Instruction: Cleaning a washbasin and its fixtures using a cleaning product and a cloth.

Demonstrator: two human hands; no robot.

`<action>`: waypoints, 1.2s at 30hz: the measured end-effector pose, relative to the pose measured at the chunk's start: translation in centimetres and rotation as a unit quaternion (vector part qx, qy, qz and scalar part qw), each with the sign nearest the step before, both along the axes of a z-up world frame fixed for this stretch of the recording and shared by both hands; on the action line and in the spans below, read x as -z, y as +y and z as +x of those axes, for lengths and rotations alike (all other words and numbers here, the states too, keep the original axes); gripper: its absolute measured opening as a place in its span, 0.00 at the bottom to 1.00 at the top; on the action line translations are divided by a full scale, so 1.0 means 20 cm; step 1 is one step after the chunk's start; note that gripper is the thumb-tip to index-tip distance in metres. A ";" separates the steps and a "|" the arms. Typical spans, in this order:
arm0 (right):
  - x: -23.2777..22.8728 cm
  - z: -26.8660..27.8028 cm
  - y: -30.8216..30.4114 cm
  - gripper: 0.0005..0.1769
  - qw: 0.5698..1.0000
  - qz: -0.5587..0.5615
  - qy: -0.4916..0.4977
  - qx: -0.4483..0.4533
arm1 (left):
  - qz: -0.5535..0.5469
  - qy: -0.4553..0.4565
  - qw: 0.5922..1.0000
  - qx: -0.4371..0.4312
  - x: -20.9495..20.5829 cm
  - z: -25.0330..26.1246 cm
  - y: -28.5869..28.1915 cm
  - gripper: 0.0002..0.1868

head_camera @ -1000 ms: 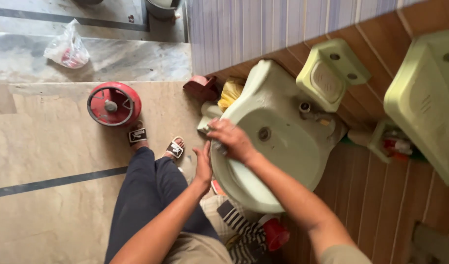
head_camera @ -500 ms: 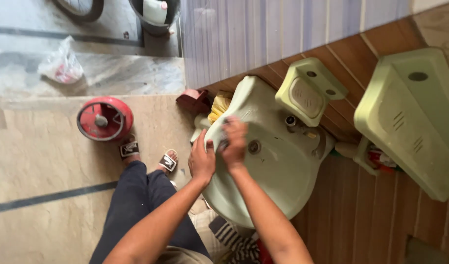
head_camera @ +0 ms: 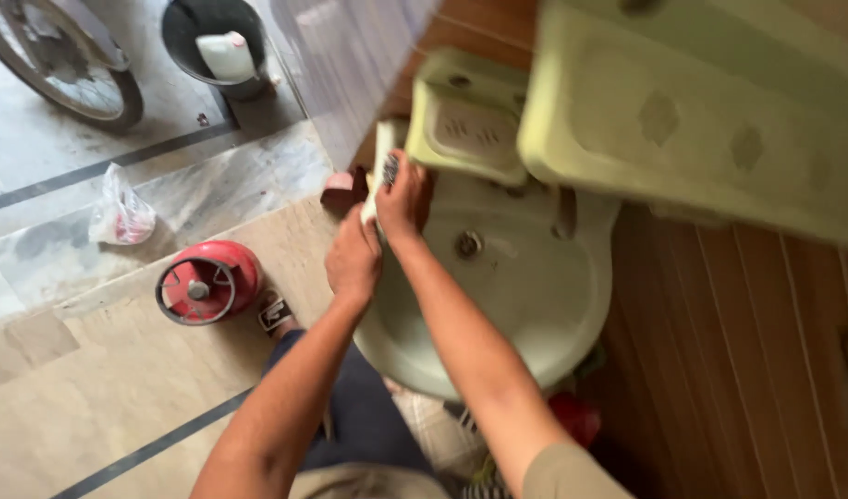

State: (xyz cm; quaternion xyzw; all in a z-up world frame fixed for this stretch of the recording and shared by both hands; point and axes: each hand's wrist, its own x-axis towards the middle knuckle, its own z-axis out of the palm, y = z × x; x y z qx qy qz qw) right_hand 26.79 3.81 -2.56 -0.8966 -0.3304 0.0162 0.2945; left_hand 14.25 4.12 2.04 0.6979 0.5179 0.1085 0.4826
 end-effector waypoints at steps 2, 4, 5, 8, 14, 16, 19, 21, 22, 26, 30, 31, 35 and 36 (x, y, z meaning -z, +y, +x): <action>0.21 0.06 -0.13 0.19 0.984 0.128 0.049 -0.111 | -0.016 0.053 0.998 0.028 -0.01 -0.02 -0.05 0.22; 0.04 0.11 -0.36 0.21 0.993 0.035 -0.017 -0.114 | 0.015 0.024 0.999 0.015 0.00 0.00 -0.05 0.21; -0.03 0.14 -0.44 0.23 0.988 -0.061 -0.080 -0.119 | 0.043 -0.003 0.999 -0.002 0.02 0.01 -0.02 0.21; -0.02 0.36 -0.49 0.29 0.975 -0.066 -0.207 -0.049 | -0.016 0.063 0.998 -0.012 0.00 0.00 -0.03 0.23; -0.03 0.04 0.05 0.20 0.996 -0.030 -0.033 0.082 | -0.052 0.056 0.997 -0.006 0.03 0.02 0.02 0.23; 0.02 -0.04 0.02 0.16 0.998 -0.002 0.015 0.056 | -0.031 0.041 0.999 0.001 0.09 -0.04 -0.04 0.23; -0.02 -0.03 -0.17 0.15 0.999 0.041 0.007 -0.020 | 0.024 -0.027 0.999 0.012 0.11 -0.02 -0.03 0.22; -0.05 -0.04 -0.35 0.18 0.994 0.036 -0.028 -0.095 | 0.041 -0.060 0.997 -0.010 0.09 -0.02 -0.01 0.21; -0.05 -0.05 -0.43 0.18 0.998 -0.042 -0.021 -0.049 | 0.010 -0.030 0.999 -0.002 0.07 -0.02 0.00 0.22; 0.44 0.22 -0.72 0.09 0.979 0.004 -0.094 0.184 | -0.038 -0.011 0.999 -0.004 0.14 0.00 0.00 0.21; -0.01 0.06 -0.42 0.12 0.964 0.063 -0.138 0.219 | -0.023 -0.012 1.000 0.000 0.13 -0.04 -0.04 0.24; -0.05 0.06 -0.33 0.15 0.969 0.084 -0.131 0.194 | -0.036 -0.018 0.999 0.007 0.09 -0.03 0.00 0.24; 0.00 0.19 0.06 0.23 0.975 0.118 -0.123 0.140 | -0.049 -0.032 0.998 0.014 0.05 -0.02 0.02 0.25; -0.06 0.16 0.15 0.23 0.975 0.118 -0.128 0.141 | -0.050 -0.037 0.998 0.016 0.07 0.00 0.02 0.25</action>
